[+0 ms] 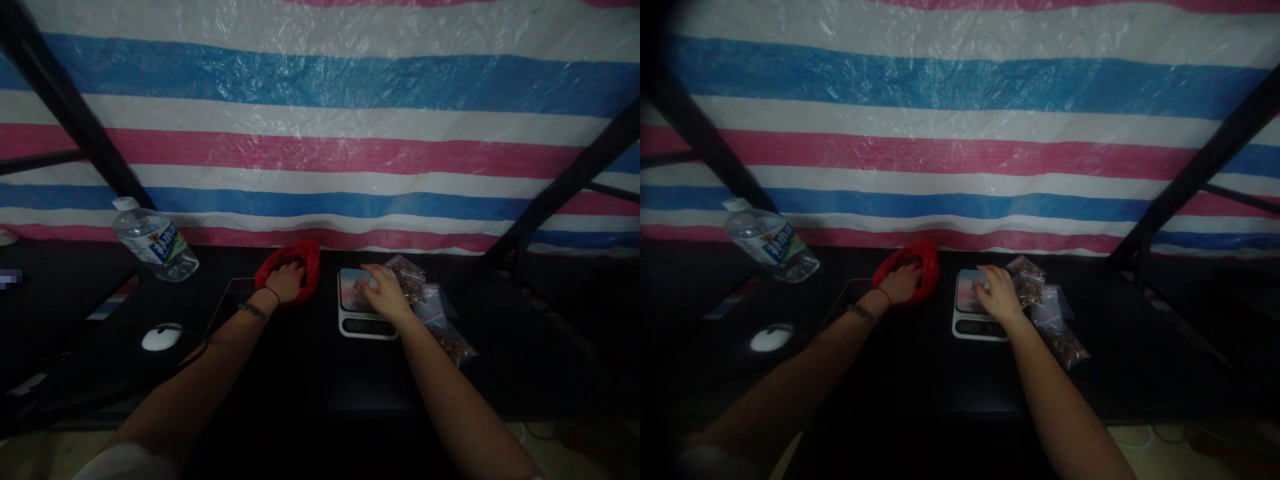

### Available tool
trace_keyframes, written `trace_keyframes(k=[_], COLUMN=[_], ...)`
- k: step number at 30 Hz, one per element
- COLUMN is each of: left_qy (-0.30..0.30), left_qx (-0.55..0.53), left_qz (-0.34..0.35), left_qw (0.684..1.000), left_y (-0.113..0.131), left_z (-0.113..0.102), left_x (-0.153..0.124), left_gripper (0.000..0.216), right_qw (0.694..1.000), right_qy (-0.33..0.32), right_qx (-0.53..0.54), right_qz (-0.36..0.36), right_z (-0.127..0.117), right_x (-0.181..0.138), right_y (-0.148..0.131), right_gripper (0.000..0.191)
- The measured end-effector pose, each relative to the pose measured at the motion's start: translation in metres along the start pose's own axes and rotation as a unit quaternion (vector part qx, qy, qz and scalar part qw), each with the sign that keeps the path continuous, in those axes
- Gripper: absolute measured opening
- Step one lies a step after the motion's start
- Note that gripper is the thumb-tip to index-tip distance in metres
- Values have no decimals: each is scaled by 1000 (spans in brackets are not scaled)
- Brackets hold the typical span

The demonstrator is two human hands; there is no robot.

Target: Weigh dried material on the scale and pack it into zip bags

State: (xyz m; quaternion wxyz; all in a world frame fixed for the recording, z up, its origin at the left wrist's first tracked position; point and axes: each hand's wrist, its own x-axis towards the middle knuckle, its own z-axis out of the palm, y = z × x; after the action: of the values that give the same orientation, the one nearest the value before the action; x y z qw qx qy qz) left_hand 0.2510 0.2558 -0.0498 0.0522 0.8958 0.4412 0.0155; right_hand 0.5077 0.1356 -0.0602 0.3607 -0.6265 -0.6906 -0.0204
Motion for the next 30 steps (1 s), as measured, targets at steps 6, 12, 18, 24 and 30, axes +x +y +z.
trace_keyframes(k=[6, 12, 18, 24, 30], left_qy=[61, 60, 95, 83, 55], left_qx=[24, 25, -7, -58, -100], left_qz=[-37, -13, 26, 84, 76], left_qw=[997, 998, 995, 991, 991], left_y=[11, 14, 10, -8, -25], left_z=[15, 13, 9, 2, -12], left_x=[-9, -10, -9, -17, -26], left_gripper=[35, 35, 26, 34, 44], right_qw=[1000, 999, 996, 999, 949], right_qy=[11, -4, -44, -12, -73], right_qx=[-3, -35, -69, 26, 305], right_qz=[0, 21, 43, 41, 42], right_z=[0, 2, 3, 1, 12], right_x=[0, 0, 1, 1, 20], right_y=[-1, 3, 2, -8, -76], right_gripper=[38, 44, 47, 34, 55])
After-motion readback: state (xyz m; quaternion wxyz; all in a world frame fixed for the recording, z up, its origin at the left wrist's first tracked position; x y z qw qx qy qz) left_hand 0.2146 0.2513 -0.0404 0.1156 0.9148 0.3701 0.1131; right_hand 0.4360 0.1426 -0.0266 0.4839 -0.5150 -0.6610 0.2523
